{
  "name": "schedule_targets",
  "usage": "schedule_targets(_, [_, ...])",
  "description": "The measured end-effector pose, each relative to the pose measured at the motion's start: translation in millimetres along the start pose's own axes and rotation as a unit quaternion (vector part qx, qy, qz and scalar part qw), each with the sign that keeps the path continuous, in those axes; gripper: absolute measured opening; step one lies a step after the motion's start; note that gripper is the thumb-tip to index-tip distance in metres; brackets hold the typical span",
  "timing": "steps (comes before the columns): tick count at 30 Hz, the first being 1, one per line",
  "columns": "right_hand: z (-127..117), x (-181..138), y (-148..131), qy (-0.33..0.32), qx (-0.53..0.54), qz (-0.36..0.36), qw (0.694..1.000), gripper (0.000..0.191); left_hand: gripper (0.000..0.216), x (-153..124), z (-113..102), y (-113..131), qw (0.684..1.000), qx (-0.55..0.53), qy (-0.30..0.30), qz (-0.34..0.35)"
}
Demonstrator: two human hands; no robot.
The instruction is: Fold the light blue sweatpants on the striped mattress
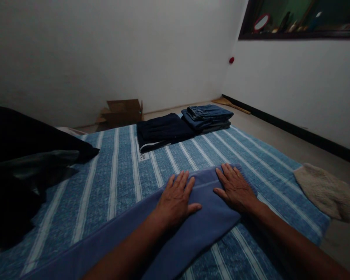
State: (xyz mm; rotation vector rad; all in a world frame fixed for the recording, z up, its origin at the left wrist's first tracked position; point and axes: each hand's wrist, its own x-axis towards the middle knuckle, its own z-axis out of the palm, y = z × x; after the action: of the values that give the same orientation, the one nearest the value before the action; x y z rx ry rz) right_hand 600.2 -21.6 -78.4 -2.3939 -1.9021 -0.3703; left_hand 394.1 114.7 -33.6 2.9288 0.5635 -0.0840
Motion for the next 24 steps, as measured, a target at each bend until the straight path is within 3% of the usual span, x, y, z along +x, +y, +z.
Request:
schedule_targets(7, [-7,-2,1,-0.006,0.003,-0.004,1.0,0.074,0.075,-5,3,-2,1.0,0.016,0.014,-0.001])
schedule_targets(12, [-7,-4,3,0.01,0.028,-0.012,0.999,0.07,0.07,-28,-8,17,1.0,0.004,-0.001,0.006])
schedule_targets(16, [-10,-6,6,0.042,0.046,-0.028,0.998,0.063,0.069,-51,-10,36,0.997,-0.039,-0.057,0.02])
schedule_targets(21, [-24,-19,3,0.104,0.049,-0.088,0.989,0.053,0.069,-73,-3,52,0.994,-0.073,-0.075,0.019])
schedule_targets(24, [-25,-34,-1,0.087,0.051,-0.12,0.988,0.054,0.07,-85,5,57,0.995,-0.071,-0.076,0.003])
